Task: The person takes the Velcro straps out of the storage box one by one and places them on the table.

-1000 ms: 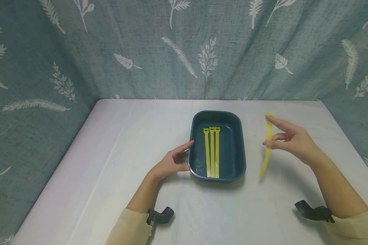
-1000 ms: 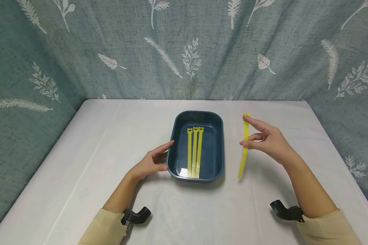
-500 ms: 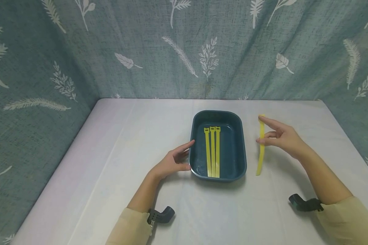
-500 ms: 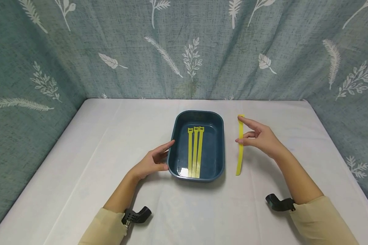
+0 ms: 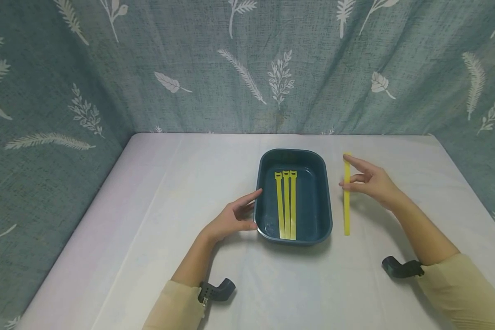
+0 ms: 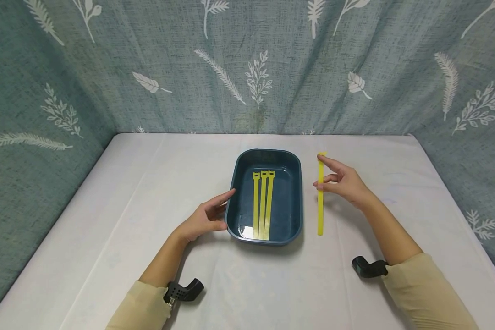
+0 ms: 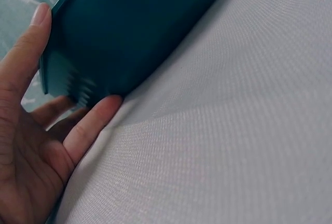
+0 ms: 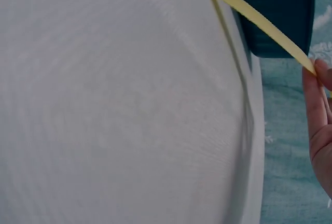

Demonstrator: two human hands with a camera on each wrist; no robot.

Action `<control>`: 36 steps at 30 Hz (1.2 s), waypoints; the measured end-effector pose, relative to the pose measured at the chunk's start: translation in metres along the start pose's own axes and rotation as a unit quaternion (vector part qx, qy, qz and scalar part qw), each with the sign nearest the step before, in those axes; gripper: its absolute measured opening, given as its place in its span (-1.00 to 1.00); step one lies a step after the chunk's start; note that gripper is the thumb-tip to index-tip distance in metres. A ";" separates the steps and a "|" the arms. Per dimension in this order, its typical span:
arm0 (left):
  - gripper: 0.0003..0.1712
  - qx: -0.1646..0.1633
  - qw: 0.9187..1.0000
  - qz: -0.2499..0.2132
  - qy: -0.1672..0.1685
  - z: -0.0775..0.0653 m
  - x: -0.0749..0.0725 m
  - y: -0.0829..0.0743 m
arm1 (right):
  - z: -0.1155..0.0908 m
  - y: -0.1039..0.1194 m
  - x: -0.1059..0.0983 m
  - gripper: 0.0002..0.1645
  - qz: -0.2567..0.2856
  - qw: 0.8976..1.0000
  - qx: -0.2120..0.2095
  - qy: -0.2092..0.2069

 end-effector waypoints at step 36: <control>0.05 0.002 1.000 -0.011 0.011 -0.001 0.000 0.001 | 0.007 -0.030 0.006 -0.07 -0.281 0.958 0.057 -0.018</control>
Point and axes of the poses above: each hand's wrist, its own z-axis towards the middle knuckle, its own x-axis out of the palm, y = z × x, the point moved 3 cm from there along z, towards the middle knuckle, and after that the axes turned 3 degrees about -x, right-handed, at the moved point
